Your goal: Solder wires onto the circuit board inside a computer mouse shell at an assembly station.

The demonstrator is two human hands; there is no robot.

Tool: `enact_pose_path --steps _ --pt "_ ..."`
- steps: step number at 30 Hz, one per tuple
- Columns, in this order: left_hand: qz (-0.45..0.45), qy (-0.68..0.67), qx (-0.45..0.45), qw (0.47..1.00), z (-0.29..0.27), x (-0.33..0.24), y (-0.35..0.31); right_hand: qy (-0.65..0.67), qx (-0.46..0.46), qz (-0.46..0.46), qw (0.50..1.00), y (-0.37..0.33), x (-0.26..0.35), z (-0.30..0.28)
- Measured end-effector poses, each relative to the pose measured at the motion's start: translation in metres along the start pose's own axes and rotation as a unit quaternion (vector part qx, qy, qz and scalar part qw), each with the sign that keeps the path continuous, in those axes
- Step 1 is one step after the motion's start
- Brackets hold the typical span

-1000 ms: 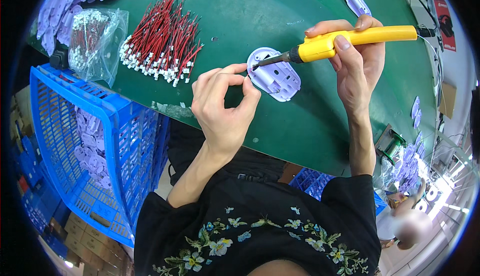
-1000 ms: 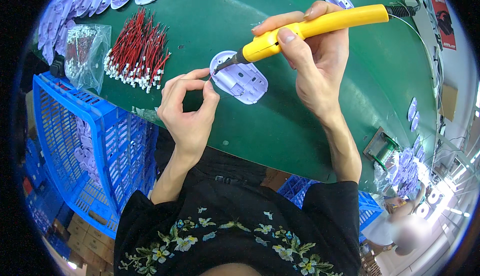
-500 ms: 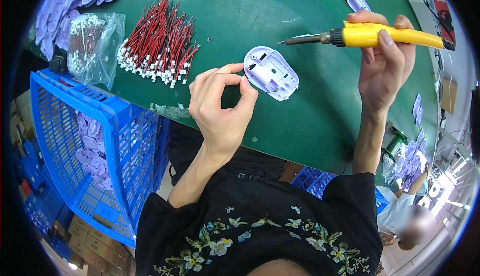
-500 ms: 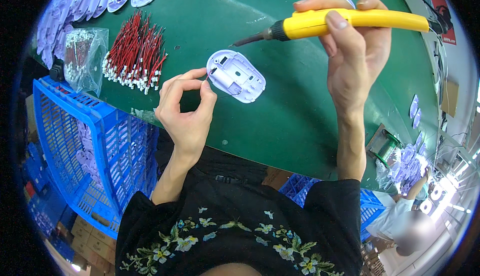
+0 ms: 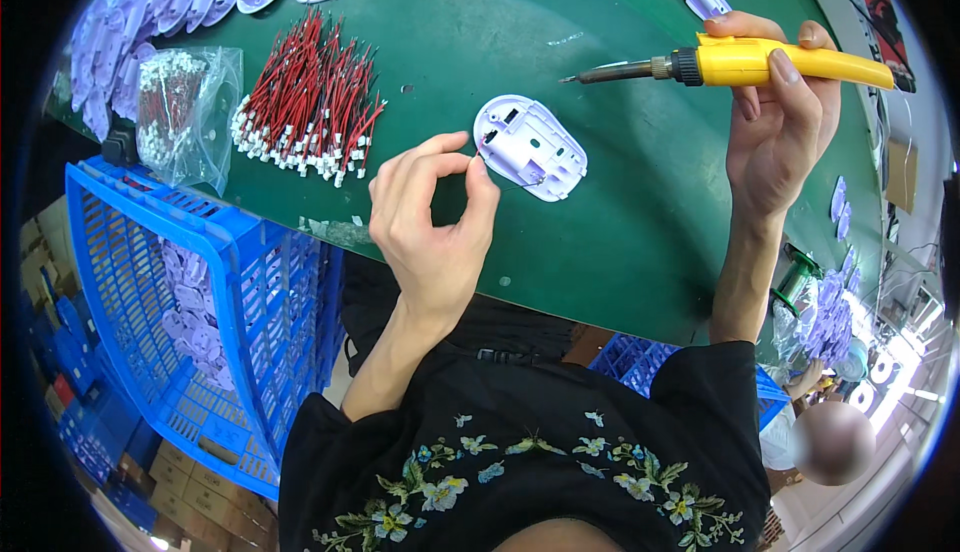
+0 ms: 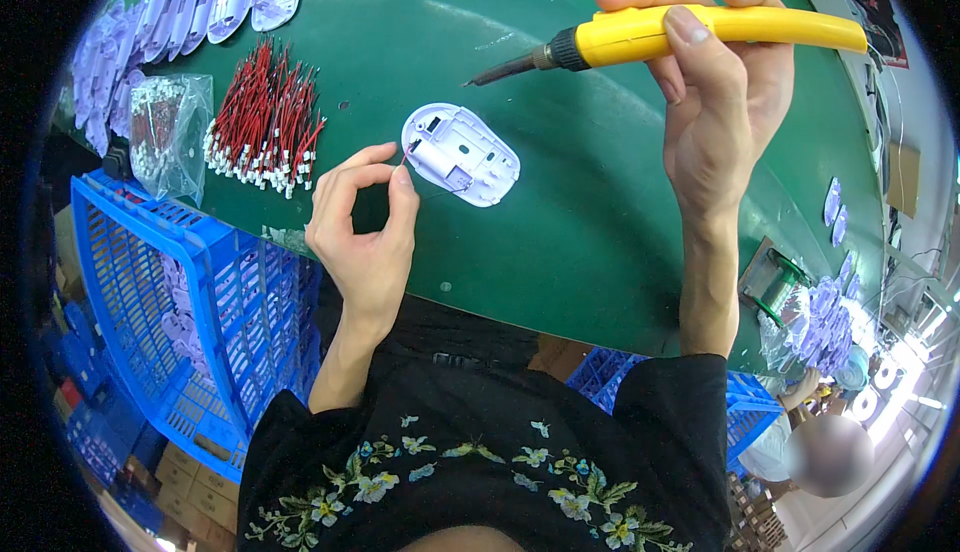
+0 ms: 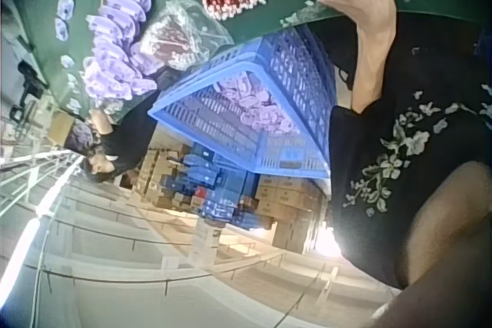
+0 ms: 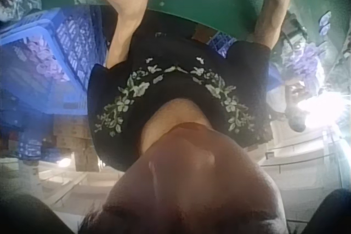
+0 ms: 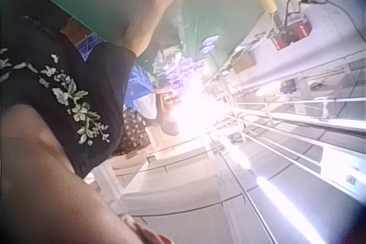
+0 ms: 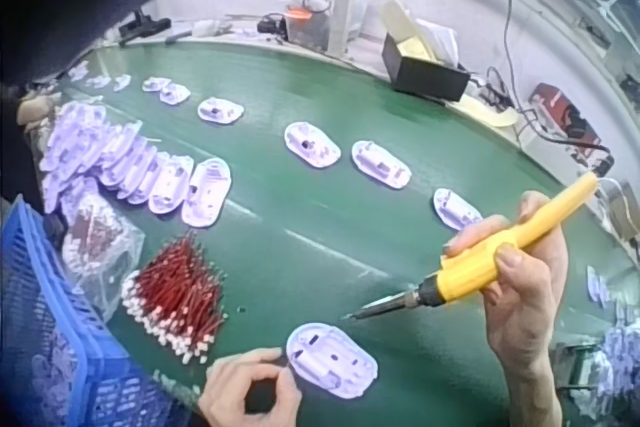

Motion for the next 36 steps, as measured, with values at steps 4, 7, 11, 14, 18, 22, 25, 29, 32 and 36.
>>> enact_pose_path --steps 4,7,11,14,18,22,25,29,32,36 --pt "-0.018 0.081 0.045 0.996 -0.014 -0.010 -0.002 -0.015 0.006 -0.021 1.000 0.003 0.015 -0.015" --pt "-0.012 0.077 0.138 0.987 -0.013 -0.007 -0.012 -0.019 0.012 -0.026 0.999 0.005 0.017 -0.016" --pt "-0.018 0.003 0.110 0.994 -0.061 -0.016 0.005 -0.041 -0.068 -0.023 0.997 0.008 0.025 -0.025" --pt "0.001 0.078 -0.008 0.997 -0.137 0.004 0.022 -0.010 -0.016 -0.005 1.000 0.004 0.045 -0.090" --pt "-0.126 0.249 -0.173 0.945 -0.284 0.085 0.011 -0.095 -0.052 -0.017 0.994 0.010 0.051 -0.090" --pt "-0.170 0.538 -0.116 0.817 -0.344 0.157 -0.004 -0.075 -0.024 -0.041 0.996 0.015 0.054 -0.077" --pt "-0.185 0.651 -0.063 0.733 -0.324 0.165 0.018 0.004 -0.047 -0.101 0.994 0.015 0.066 -0.079" --pt "-0.074 0.332 -0.090 0.936 -0.178 0.074 0.069 -0.078 -0.149 -0.260 0.951 0.006 0.118 -0.068" --pt "0.120 0.113 0.109 0.980 0.004 -0.073 0.087 -0.140 -0.250 -0.320 0.903 -0.005 0.136 -0.089" --pt "0.258 0.062 0.145 0.953 0.143 -0.163 0.103 -0.051 -0.188 -0.364 0.911 -0.005 0.156 -0.104"
Point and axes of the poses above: each hand's wrist, its own y-axis towards the middle knuckle, its own z-axis out of the palm, x = y × z, the point moved 9 cm from there along y, towards the middle knuckle, and after that the axes turned 10 degrees about y, right-handed, at the moved point
